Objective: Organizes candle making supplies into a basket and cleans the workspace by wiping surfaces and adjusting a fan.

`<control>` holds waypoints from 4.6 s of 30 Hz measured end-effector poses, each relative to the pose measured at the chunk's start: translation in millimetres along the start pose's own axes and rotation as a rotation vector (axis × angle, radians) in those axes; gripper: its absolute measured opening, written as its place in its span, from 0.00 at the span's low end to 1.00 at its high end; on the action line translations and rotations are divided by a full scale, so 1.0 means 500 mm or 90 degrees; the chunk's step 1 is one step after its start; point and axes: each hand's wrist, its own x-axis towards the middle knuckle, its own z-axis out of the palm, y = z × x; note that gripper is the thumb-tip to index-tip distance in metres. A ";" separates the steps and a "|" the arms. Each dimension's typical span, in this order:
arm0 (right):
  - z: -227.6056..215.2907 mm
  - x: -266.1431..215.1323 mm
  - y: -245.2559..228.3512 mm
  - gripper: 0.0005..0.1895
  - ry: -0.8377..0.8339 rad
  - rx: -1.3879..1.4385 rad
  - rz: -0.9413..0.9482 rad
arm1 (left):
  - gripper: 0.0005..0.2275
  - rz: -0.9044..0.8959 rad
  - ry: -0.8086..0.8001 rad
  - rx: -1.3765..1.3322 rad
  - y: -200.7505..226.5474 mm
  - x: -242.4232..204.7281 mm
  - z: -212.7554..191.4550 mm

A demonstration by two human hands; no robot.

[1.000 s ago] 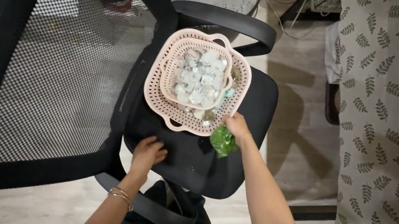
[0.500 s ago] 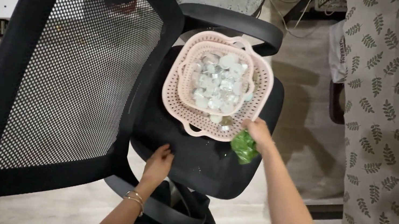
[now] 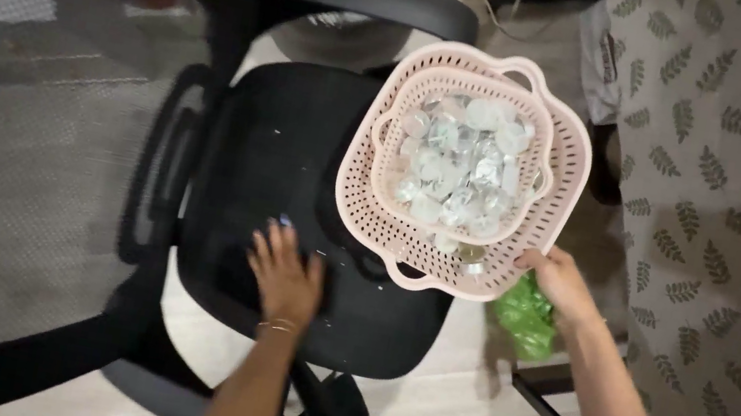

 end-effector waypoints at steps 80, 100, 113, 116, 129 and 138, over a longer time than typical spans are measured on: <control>-0.210 0.027 0.042 0.17 0.118 0.229 -0.014 | 0.31 0.264 0.089 -0.023 0.188 0.188 -0.020; -0.076 0.074 0.150 0.16 0.154 0.348 -0.006 | 0.29 0.144 0.267 -0.152 0.217 0.100 -0.043; -0.048 0.078 0.204 0.14 0.174 0.313 -0.011 | 0.31 0.278 0.131 -0.120 0.109 0.121 0.117; -0.057 0.037 0.174 0.14 0.171 0.321 0.003 | 0.31 0.282 0.100 -0.130 0.144 0.157 -0.014; -0.145 -0.035 0.100 0.14 0.204 0.329 -0.022 | 0.29 0.129 0.230 -0.123 0.180 0.140 -0.021; -0.127 -0.056 0.051 0.14 0.212 0.321 -0.008 | 0.29 0.155 0.209 -0.105 0.203 0.142 0.050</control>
